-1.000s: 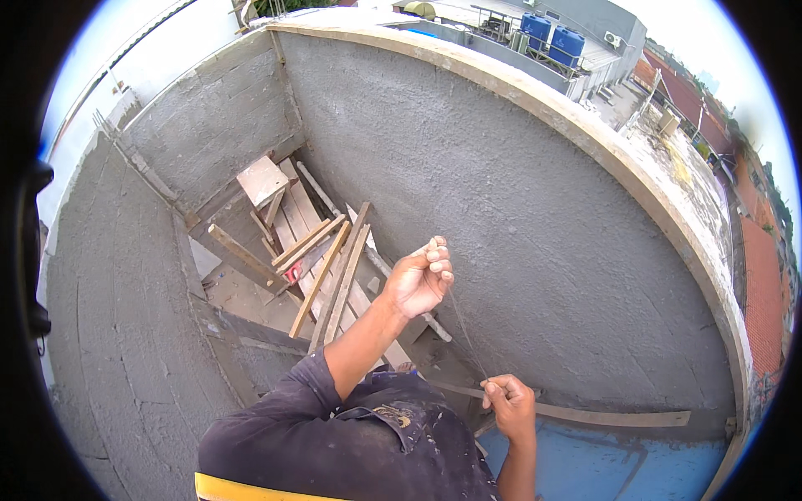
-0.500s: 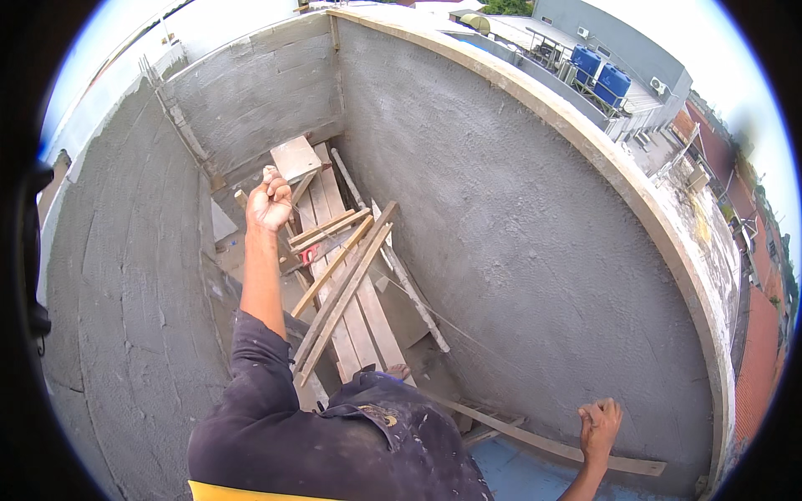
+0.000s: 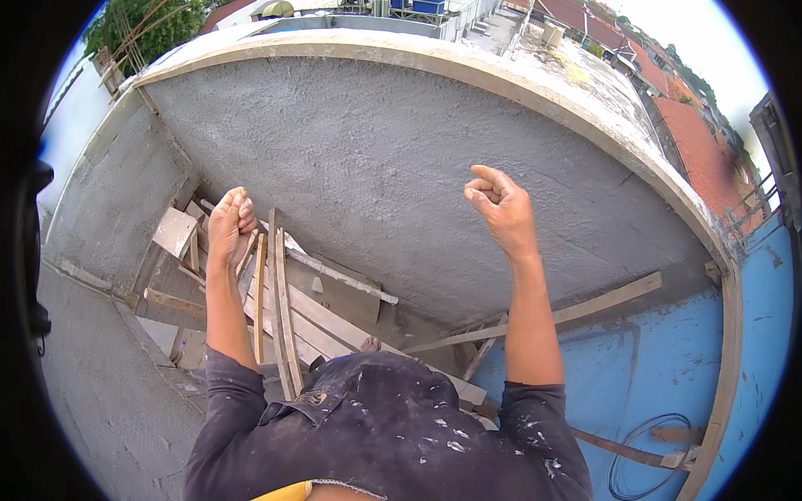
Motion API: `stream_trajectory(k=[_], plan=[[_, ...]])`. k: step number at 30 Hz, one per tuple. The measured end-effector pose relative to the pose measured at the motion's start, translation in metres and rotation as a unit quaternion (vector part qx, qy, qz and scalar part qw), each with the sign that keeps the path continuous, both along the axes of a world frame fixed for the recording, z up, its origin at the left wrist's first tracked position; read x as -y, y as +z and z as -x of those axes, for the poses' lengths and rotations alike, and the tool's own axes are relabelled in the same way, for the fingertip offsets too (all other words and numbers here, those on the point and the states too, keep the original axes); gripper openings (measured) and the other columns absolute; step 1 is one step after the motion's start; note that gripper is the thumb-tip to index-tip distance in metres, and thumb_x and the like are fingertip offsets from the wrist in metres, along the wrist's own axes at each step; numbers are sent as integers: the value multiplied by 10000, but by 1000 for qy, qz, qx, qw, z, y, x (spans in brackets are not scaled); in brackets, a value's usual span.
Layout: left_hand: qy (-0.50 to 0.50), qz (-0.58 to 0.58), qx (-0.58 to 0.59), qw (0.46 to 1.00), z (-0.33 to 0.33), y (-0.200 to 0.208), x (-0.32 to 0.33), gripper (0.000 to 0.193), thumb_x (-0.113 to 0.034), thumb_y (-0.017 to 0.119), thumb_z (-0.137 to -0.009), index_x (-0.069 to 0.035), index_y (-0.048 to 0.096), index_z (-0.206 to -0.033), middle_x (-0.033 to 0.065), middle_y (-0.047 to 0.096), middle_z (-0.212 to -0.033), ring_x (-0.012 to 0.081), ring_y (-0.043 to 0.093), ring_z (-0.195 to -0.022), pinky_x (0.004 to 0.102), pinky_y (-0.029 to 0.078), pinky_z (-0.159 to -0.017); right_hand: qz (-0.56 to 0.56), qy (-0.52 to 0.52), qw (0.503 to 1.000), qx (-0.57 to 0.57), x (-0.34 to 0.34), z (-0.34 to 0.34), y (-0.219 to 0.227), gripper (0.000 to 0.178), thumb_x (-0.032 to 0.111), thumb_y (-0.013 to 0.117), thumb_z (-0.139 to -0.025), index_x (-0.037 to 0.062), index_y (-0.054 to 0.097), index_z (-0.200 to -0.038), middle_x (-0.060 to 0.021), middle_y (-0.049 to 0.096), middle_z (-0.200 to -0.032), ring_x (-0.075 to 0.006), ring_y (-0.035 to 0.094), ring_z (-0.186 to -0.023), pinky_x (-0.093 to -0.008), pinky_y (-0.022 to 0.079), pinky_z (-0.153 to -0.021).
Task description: The person secures metal rebar to a curved concrete wall using wire ties and pliers. They repeatedly wrap wire around the rebar and wooden formwork, then twist and tighten the wire with pliers to hold the rebar in place.
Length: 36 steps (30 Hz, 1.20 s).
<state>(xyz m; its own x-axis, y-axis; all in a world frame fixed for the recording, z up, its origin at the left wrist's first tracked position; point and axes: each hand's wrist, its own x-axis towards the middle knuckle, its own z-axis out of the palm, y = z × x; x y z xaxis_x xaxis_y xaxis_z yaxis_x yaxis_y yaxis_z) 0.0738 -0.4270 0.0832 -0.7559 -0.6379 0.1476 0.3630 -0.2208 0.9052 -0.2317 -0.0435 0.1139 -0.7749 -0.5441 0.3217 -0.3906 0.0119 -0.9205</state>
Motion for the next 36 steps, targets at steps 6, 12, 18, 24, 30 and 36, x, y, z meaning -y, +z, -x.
stream_trajectory(k=[6, 12, 18, 24, 30, 36], plan=[[-85, -232, -130, 960, 126, 3, -135, 109, -203, 564, -1104, -95, 568, -1118, -34, 524, -809, 50, 390, -642, 210, 336, -571, -58, 102, 987, -113, 87, -125, -38, 589, 323, 660, -1041, -31, 486, -1478, -201, 652, -1338, -307, 657, -1244, -408, 511, -1049], [5, -414, -175, 893, 113, -23, -76, 56, -122, 506, -1106, -101, 557, -1098, -17, 501, -802, 67, 375, -593, 226, 310, -500, -109, 233, 958, 126, 45, -130, -65, 356, 338, 527, -1114, 31, 707, -1109, 15, 517, -690, -95, 513, -650, -316, 449, -616], [120, -409, -236, 873, 3, -71, 112, 143, -46, 464, -1080, -58, 567, -981, 12, 545, -768, 86, 362, -535, 236, 273, -446, -330, 193, 923, 35, -82, -81, -88, 258, 265, 546, -1083, 88, 731, -1110, -73, 749, -911, -215, 675, -784, -376, 526, -752], [200, -369, -280, 863, -96, -91, 218, 77, 13, 525, -1025, -38, 535, -967, 14, 503, -781, 89, 313, -527, 248, 247, -452, -383, 58, 914, -121, -179, -64, -89, 150, 236, 653, -1013, 116, 739, -1037, -35, 771, -996, -275, 706, -933, -419, 525, -873], [26, -306, -288, 907, -92, -108, 211, 54, -12, 479, -1062, -43, 506, -1096, 19, 497, -824, 97, 324, -579, 244, 257, -492, -496, -123, 773, -376, -231, -39, -52, 116, 260, 740, -927, 145, 741, -918, -42, 717, -910, -237, 663, -947, -412, 488, -908], [33, -288, -227, 930, -49, -86, 153, 89, -28, 449, -1092, -44, 506, -1158, 9, 481, -829, 88, 337, -617, 234, 288, -507, -181, -203, 957, -103, -233, -17, -32, 135, 163, 685, -994, 111, 778, -1077, -69, 768, -1050, -221, 708, -914, -407, 559, -841]])
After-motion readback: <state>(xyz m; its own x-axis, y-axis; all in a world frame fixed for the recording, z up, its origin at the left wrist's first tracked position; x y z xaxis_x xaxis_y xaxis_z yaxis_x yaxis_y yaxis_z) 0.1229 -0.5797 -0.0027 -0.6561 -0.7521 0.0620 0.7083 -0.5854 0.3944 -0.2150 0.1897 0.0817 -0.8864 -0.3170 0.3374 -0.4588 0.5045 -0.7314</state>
